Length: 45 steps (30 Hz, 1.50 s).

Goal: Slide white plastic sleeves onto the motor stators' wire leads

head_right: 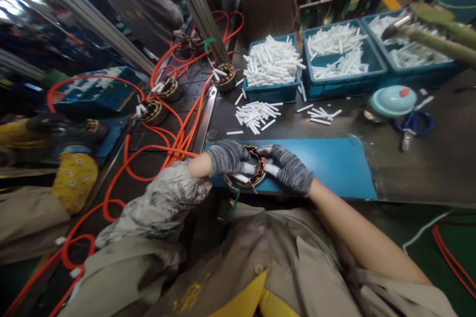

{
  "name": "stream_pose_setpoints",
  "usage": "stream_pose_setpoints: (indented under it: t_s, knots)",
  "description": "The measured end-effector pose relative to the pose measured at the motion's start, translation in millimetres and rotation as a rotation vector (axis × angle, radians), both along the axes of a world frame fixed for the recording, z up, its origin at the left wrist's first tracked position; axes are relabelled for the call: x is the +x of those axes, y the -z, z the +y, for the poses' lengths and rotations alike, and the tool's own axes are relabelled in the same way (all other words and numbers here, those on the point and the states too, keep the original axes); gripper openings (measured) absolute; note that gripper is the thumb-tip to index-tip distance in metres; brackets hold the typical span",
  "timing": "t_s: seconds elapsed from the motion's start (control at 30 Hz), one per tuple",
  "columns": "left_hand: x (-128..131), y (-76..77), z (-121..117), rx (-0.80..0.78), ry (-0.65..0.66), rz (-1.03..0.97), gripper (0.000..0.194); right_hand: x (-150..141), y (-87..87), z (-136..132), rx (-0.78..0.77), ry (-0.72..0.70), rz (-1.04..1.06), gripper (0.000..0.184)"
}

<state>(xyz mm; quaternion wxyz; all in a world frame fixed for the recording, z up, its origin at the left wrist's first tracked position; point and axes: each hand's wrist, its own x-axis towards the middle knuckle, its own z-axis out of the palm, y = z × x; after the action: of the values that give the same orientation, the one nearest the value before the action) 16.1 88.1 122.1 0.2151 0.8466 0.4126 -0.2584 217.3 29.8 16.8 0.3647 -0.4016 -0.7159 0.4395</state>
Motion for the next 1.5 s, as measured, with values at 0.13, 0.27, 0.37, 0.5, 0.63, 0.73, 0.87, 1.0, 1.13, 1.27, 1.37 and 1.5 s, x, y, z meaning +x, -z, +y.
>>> stream_pose_setpoints:
  t_s: [0.13,0.27,0.37,0.5,0.63,0.73,0.87,1.0,1.13,1.27,1.37,1.5]
  knots:
    - [2,-2.4,2,-0.062,-0.024,-0.057,0.039,-6,4.1,-1,-0.065,0.046,0.053,0.023]
    - [5,1.6,5,-0.130,-0.137,-0.224,0.036,-8,-1.8,2,-0.196,0.085,0.025,0.036]
    - [3,11.9,8,-0.319,-0.274,-0.367,0.037,-8,-6.0,5,-0.253,0.080,-0.018,0.037]
    - [-1,20.0,5,-0.390,-0.354,-0.352,0.035,-7,-4.4,5,-0.255,0.089,0.008,0.033]
    - [8,10.6,-7,0.080,-0.101,0.014,0.037,-7,0.3,2,-0.248,0.109,0.053,0.036]
    - [19,4.0,-9,0.116,0.027,-0.019,0.039,-9,3.2,1,-0.219,0.111,0.057,0.040]
    - [24,10.4,-7,0.137,0.045,-0.031,0.042,-7,5.5,2,-0.239,0.085,0.061,0.041]
    - [-2,22.3,-14,0.119,-0.057,-0.355,0.041,-1,6.4,-11,-0.155,0.133,0.107,0.028]
    - [-34,27.8,-17,-0.084,-0.310,-0.638,0.034,-7,11.6,-28,-0.138,0.181,0.164,0.031]
    - [-31,30.2,-15,-0.149,-0.334,-0.592,0.026,-15,18.3,-28,-0.161,0.186,0.192,0.033]
    - [-22,31.0,-13,-0.057,-0.204,-0.463,0.030,-15,19.6,-25,-0.167,0.170,0.170,0.034]
    - [-21,38.2,-4,0.100,0.028,-0.528,0.053,-13,19.2,-27,-0.125,0.201,0.153,0.033]
